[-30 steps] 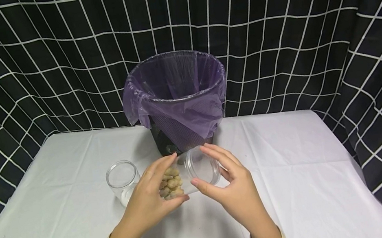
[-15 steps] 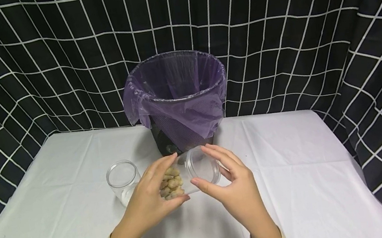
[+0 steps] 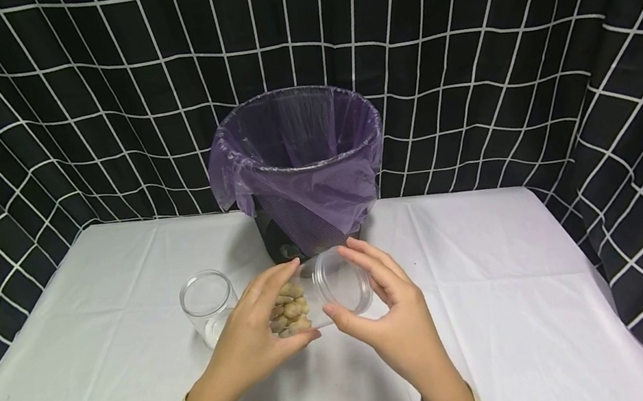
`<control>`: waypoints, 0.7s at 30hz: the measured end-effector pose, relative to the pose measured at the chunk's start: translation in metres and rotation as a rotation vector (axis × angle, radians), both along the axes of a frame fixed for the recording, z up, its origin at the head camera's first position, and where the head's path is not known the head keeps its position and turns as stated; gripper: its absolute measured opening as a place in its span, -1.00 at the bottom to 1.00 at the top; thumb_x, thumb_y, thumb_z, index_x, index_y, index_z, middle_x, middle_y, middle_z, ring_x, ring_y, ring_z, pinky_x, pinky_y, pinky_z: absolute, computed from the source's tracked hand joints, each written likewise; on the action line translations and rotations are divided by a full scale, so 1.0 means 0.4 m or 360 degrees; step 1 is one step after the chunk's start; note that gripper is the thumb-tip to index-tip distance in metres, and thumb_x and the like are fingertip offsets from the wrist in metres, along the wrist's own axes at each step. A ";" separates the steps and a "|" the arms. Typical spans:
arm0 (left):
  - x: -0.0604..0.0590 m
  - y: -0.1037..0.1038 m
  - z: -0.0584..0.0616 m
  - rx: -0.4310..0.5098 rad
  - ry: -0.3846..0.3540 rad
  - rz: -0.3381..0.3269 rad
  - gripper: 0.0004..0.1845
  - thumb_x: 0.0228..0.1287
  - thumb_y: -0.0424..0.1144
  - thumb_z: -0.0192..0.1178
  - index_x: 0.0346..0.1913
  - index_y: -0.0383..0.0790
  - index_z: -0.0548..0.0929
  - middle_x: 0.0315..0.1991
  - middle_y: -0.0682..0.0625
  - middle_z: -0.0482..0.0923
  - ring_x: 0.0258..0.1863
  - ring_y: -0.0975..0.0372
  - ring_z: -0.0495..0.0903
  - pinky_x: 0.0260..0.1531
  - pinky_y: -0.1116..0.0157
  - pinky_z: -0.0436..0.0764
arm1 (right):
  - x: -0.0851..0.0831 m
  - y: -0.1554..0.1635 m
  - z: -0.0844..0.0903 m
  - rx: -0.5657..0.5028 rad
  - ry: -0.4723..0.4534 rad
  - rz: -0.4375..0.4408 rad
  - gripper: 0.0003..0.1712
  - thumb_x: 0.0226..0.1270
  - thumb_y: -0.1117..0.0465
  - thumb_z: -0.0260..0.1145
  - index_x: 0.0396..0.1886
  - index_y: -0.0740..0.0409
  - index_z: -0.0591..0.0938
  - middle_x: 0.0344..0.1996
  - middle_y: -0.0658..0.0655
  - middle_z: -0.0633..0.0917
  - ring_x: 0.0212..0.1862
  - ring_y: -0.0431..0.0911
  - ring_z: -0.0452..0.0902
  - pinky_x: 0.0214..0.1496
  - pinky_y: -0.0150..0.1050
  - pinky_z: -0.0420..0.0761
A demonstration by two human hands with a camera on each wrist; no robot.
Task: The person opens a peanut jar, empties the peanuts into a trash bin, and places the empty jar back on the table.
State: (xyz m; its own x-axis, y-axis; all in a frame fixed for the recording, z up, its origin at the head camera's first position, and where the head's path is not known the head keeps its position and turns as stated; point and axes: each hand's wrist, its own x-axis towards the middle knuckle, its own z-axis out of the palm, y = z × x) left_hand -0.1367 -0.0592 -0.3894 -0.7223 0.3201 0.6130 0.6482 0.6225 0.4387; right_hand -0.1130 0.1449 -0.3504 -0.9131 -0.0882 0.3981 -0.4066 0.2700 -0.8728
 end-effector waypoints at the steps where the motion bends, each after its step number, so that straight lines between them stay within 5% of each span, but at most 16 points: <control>1: 0.000 0.000 0.000 -0.0002 0.0001 0.0000 -0.04 -0.22 -0.15 0.65 0.36 -0.17 0.46 0.23 -0.10 0.53 0.20 0.07 0.57 0.24 0.14 0.58 | 0.000 -0.001 0.001 0.0003 -0.0001 -0.0019 -0.27 0.07 0.46 0.49 0.30 0.16 0.54 0.36 -0.03 0.46 0.42 -0.28 0.30 0.36 -0.57 0.39; 8: 0.001 -0.001 0.001 -0.0005 0.0012 -0.0006 -0.04 -0.23 -0.16 0.65 0.35 -0.18 0.46 0.22 -0.10 0.54 0.19 0.07 0.57 0.23 0.13 0.59 | 0.004 -0.003 0.011 0.0059 -0.0087 -0.0142 -0.29 0.09 0.33 0.53 0.30 0.02 0.56 0.29 -0.07 0.52 0.26 -0.32 0.44 0.27 -0.58 0.47; 21: 0.002 -0.001 0.000 -0.0001 0.0002 -0.0017 -0.03 -0.23 -0.14 0.65 0.36 -0.16 0.45 0.23 -0.09 0.53 0.21 0.07 0.56 0.24 0.13 0.58 | 0.006 0.002 0.007 -0.0012 0.0047 -0.0018 -0.37 0.09 0.48 0.46 0.22 0.19 0.59 0.29 -0.04 0.53 0.39 -0.26 0.36 0.34 -0.53 0.43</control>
